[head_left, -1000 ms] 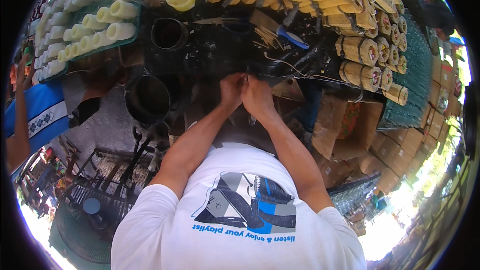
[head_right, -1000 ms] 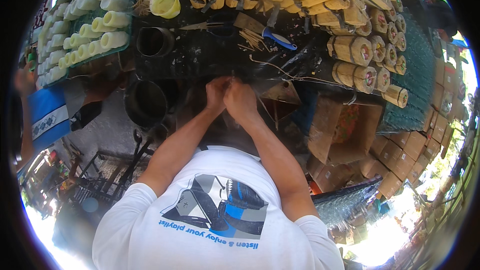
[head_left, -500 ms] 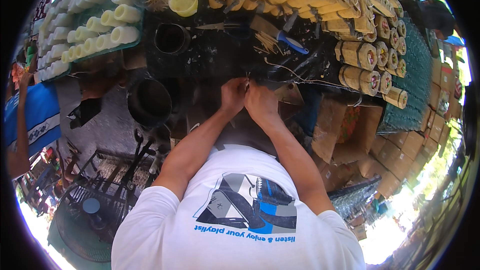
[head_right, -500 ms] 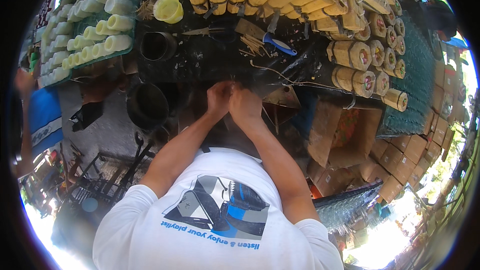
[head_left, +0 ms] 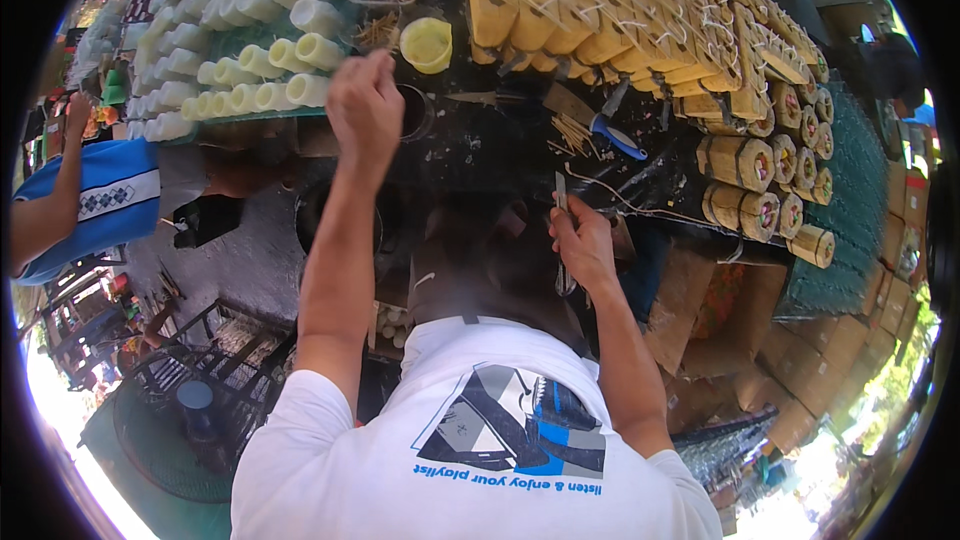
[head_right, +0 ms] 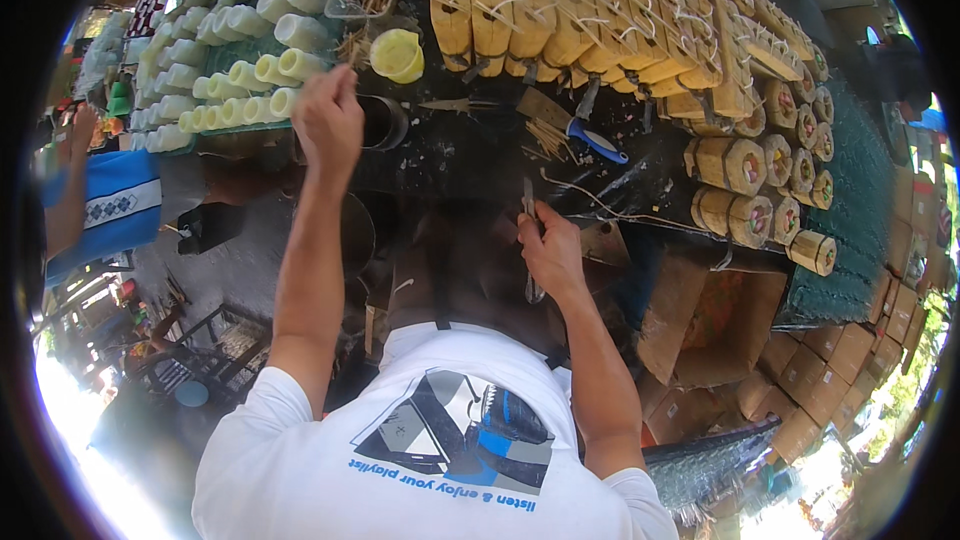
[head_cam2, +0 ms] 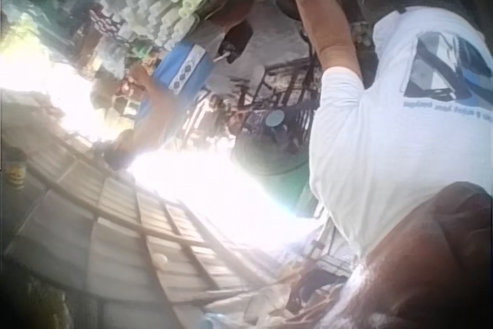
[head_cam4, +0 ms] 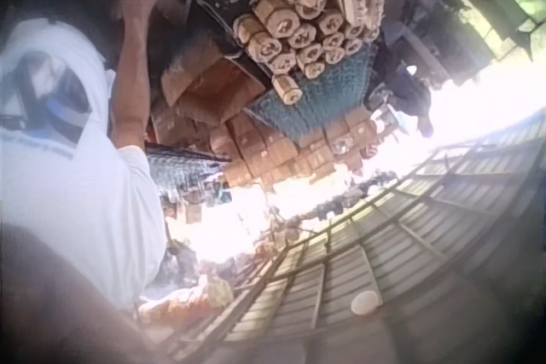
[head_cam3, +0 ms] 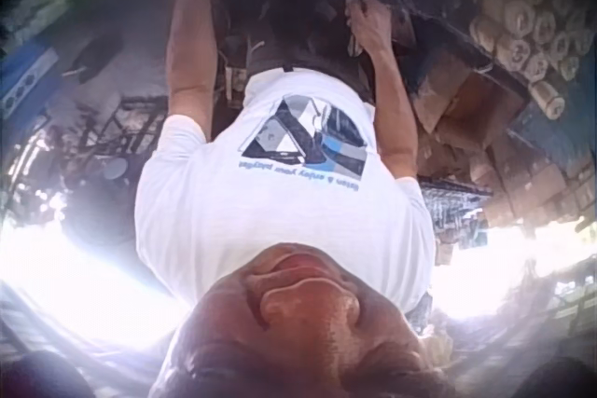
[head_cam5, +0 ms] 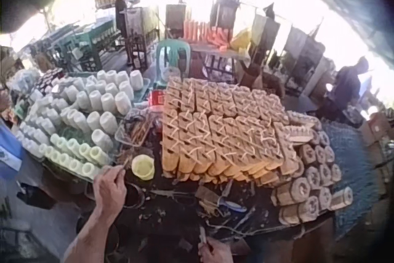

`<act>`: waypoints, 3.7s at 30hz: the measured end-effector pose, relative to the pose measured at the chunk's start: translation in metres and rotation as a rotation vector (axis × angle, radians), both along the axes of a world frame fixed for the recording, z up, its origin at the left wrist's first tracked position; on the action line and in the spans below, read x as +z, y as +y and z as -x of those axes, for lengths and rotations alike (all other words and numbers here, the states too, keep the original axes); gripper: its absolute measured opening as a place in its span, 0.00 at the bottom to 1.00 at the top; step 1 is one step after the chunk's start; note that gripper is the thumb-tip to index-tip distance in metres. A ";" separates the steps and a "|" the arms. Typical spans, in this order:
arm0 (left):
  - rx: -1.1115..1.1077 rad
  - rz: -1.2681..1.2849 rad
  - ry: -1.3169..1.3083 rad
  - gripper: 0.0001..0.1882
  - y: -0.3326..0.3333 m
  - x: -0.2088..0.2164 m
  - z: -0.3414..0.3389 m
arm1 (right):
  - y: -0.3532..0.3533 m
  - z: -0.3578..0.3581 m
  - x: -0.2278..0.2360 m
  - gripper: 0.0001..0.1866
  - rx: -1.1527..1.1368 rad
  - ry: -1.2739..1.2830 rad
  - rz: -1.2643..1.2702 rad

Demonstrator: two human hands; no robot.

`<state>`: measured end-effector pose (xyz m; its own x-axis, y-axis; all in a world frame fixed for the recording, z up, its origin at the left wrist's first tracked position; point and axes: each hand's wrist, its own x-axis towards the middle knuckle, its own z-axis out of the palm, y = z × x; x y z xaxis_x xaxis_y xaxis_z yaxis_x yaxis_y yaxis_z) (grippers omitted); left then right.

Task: The person repeatedly picks up small bamboo sticks and thin string, ties the sticks together, and places the finished bundles on a nearby table. The hands work continuously over a cluttered workbench with many similar items already assembled.

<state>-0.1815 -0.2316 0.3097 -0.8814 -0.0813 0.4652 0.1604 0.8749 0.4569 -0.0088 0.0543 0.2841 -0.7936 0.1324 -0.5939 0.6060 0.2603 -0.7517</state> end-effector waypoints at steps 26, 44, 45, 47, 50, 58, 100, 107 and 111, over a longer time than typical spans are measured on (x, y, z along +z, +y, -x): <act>-0.739 -0.089 -0.613 0.06 0.145 -0.078 -0.088 | 0.028 -0.016 -0.023 0.14 -0.475 0.034 0.161; -0.343 -1.390 -0.798 0.12 0.149 -0.111 -0.180 | 0.003 -0.027 -0.075 0.09 -0.916 -0.098 0.901; -0.377 -1.309 -0.756 0.10 0.150 -0.112 -0.179 | 0.000 -0.028 -0.075 0.08 -0.902 -0.116 0.900; -0.331 -1.162 -0.727 0.09 0.149 -0.111 -0.178 | -0.006 -0.030 -0.074 0.07 -0.875 -0.151 0.898; -0.239 -0.950 -0.815 0.09 0.144 -0.096 -0.172 | -0.011 -0.029 -0.060 0.04 -0.717 -0.148 0.644; -0.196 -0.670 -0.963 0.08 0.138 -0.132 -0.187 | -0.006 -0.045 -0.059 0.12 0.269 0.259 -0.480; -0.166 -0.763 -0.859 0.11 0.142 -0.161 -0.188 | -0.036 -0.033 -0.063 0.12 0.289 0.256 -0.483; -0.178 -0.777 -0.769 0.08 0.145 -0.160 -0.189 | -0.037 -0.035 -0.065 0.10 0.270 0.228 -0.489; -0.177 -0.792 -0.769 0.08 0.144 -0.162 -0.189 | -0.038 -0.034 -0.063 0.10 0.266 0.238 -0.491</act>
<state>0.0078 -0.0877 0.1480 -0.9407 0.0423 -0.3366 -0.3115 0.2854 0.9064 0.0251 0.0163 0.2212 -0.9406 0.1245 -0.3158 0.3022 0.7306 -0.6122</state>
